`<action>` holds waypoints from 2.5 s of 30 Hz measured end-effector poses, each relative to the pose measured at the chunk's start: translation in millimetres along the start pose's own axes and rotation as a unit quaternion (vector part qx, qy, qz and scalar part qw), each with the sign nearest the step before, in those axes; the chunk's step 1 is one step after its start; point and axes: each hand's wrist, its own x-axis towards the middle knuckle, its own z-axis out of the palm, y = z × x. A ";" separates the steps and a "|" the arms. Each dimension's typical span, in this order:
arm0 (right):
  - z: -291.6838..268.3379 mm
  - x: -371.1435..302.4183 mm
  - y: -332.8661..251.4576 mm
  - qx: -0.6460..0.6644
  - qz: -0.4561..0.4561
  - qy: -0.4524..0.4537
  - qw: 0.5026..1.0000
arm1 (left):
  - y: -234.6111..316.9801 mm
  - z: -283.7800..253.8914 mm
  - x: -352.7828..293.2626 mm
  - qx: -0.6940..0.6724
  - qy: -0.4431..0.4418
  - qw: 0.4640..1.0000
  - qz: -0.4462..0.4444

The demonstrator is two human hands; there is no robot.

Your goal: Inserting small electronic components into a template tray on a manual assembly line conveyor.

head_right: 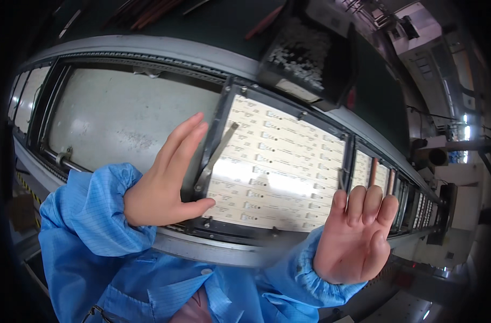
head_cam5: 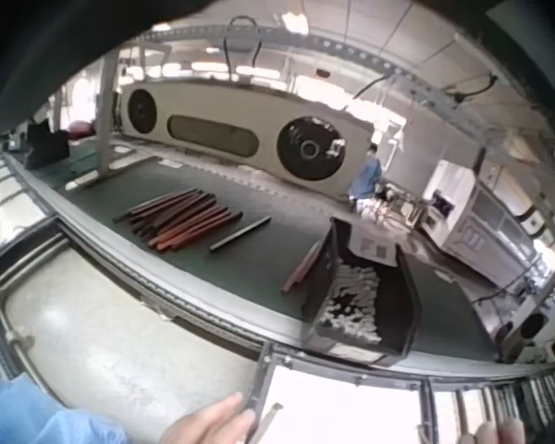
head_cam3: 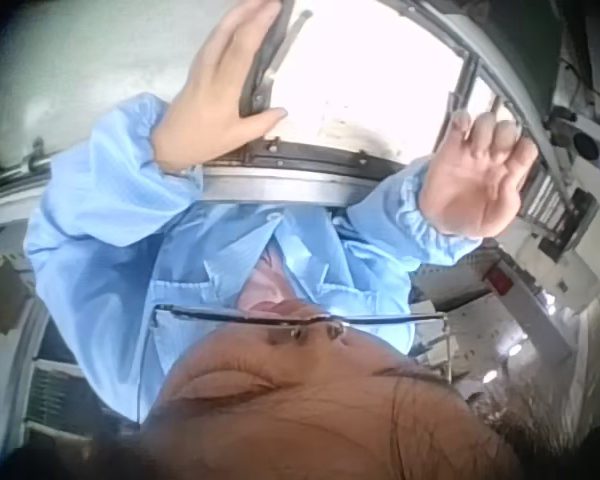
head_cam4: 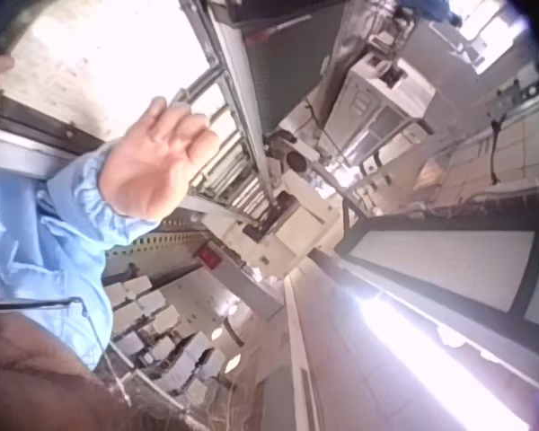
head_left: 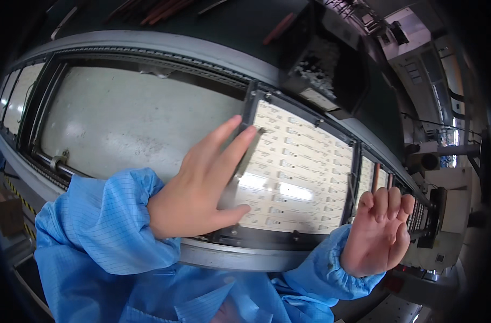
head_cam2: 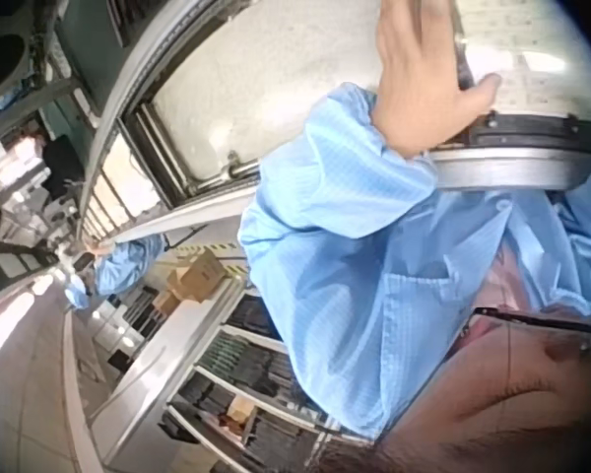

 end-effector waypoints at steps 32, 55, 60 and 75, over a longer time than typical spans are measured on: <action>-186.0 61.7 -101.6 0.012 -0.083 -0.047 0.995 | 15.5 -11.7 156.5 0.436 0.073 0.878 -0.183; -165.8 65.4 -99.1 -0.089 -0.011 -0.085 0.992 | -61.9 -23.7 279.7 0.475 0.189 0.787 -0.345; -167.8 66.0 -95.4 -0.107 -0.001 -0.093 0.990 | -57.8 -35.1 278.0 0.432 0.158 0.810 -0.364; -124.3 48.9 -82.5 -0.517 -0.150 -0.196 0.820 | 69.2 -29.7 81.7 0.588 0.140 0.785 0.134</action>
